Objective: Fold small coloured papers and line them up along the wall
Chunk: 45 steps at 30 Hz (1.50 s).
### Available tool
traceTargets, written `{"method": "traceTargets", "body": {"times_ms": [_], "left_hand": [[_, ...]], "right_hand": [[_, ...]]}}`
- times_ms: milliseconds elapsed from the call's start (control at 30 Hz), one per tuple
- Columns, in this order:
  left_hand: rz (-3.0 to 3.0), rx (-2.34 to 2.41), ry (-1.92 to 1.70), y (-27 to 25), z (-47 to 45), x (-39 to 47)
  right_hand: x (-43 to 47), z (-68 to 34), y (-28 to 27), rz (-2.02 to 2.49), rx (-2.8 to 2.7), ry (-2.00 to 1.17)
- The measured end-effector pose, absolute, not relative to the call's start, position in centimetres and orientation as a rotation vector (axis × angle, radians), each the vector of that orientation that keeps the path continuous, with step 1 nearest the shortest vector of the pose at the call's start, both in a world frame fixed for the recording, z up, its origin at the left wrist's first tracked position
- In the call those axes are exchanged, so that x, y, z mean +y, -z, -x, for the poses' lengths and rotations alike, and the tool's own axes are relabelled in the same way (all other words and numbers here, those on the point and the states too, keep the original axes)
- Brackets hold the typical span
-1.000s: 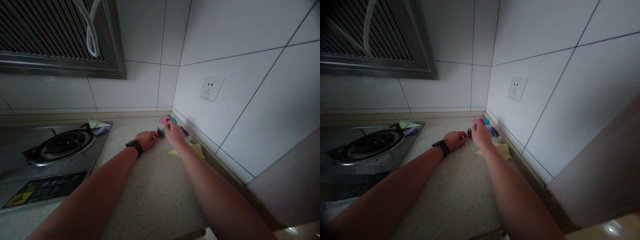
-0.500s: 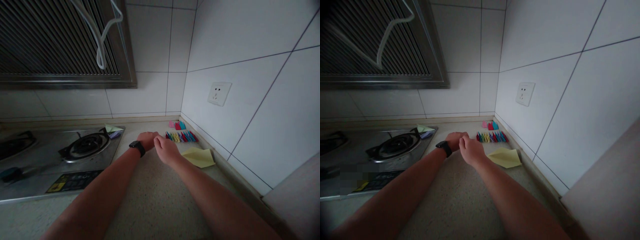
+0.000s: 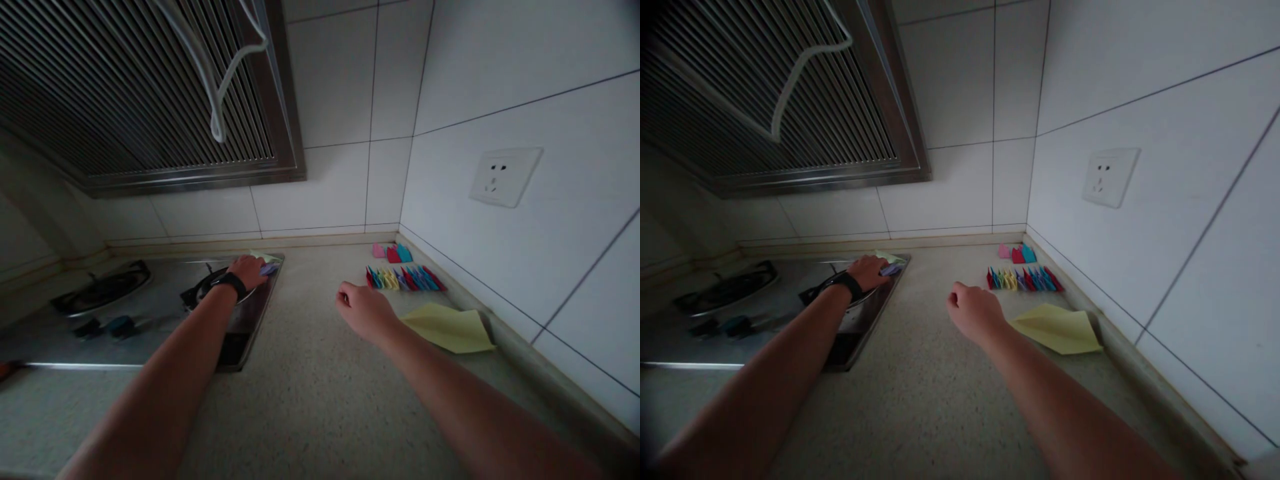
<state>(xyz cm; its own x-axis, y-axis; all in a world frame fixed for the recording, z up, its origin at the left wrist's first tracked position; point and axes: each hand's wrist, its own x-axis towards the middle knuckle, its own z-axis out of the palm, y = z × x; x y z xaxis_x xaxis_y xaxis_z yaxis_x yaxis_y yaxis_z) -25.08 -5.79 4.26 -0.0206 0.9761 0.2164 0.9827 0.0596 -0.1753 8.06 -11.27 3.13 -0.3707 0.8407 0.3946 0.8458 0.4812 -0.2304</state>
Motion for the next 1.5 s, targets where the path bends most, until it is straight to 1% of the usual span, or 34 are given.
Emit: {"method": "traceTargets", "body": {"times_ms": [267, 567, 733, 900, 1000, 1100, 1167, 1233, 1333, 1400, 1500], "left_hand": [[1.955, -2.066, -0.057, -3.8, 25.0, -5.2], [1.955, -2.141, 0.028, -4.9, 24.2, -6.0], [2.086, -2.085, 0.174, -5.9, 22.2, -6.4], [2.405, -1.781, 0.357, -5.3, 16.7, -7.6], [2.609, -1.702, 0.555, -4.6, 12.6, -8.9], [2.870, -1.637, 0.854, -4.0, 9.9, -10.3], [2.957, -1.705, 1.160, -3.6, 9.1, -11.2], [2.998, -1.871, 1.547, -3.0, 8.7, -12.1], [3.028, -2.076, 2.109, -2.0, 8.5, -13.0], [2.975, -2.109, 2.349, -1.5, 8.4, -13.1], [2.860, -2.127, 2.545, -1.0, 8.3, -12.8]], "right_hand": [[-11.0, -8.3, -3.1, 1.398, -2.258, 0.013], [-10.6, -8.6, -3.5, 1.375, -2.209, 0.029], [-10.6, -8.7, -3.4, 1.371, -2.213, -0.002], [-10.5, -9.0, -3.5, 1.371, -2.194, -0.021], [-9.8, -10.0, -3.9, 1.379, -2.117, -0.030], [-8.8, -11.2, -4.3, 1.365, -1.999, -0.037], [-8.2, -11.8, -4.5, 1.326, -1.923, -0.023], [-8.0, -12.2, -4.6, 1.289, -1.877, -0.023], [-8.1, -12.2, -4.6, 1.207, -1.937, -0.067], [-8.3, -12.0, -4.5, 1.142, -2.026, -0.094], [-8.4, -11.6, -4.1, 1.101, -2.114, -0.161]]}}
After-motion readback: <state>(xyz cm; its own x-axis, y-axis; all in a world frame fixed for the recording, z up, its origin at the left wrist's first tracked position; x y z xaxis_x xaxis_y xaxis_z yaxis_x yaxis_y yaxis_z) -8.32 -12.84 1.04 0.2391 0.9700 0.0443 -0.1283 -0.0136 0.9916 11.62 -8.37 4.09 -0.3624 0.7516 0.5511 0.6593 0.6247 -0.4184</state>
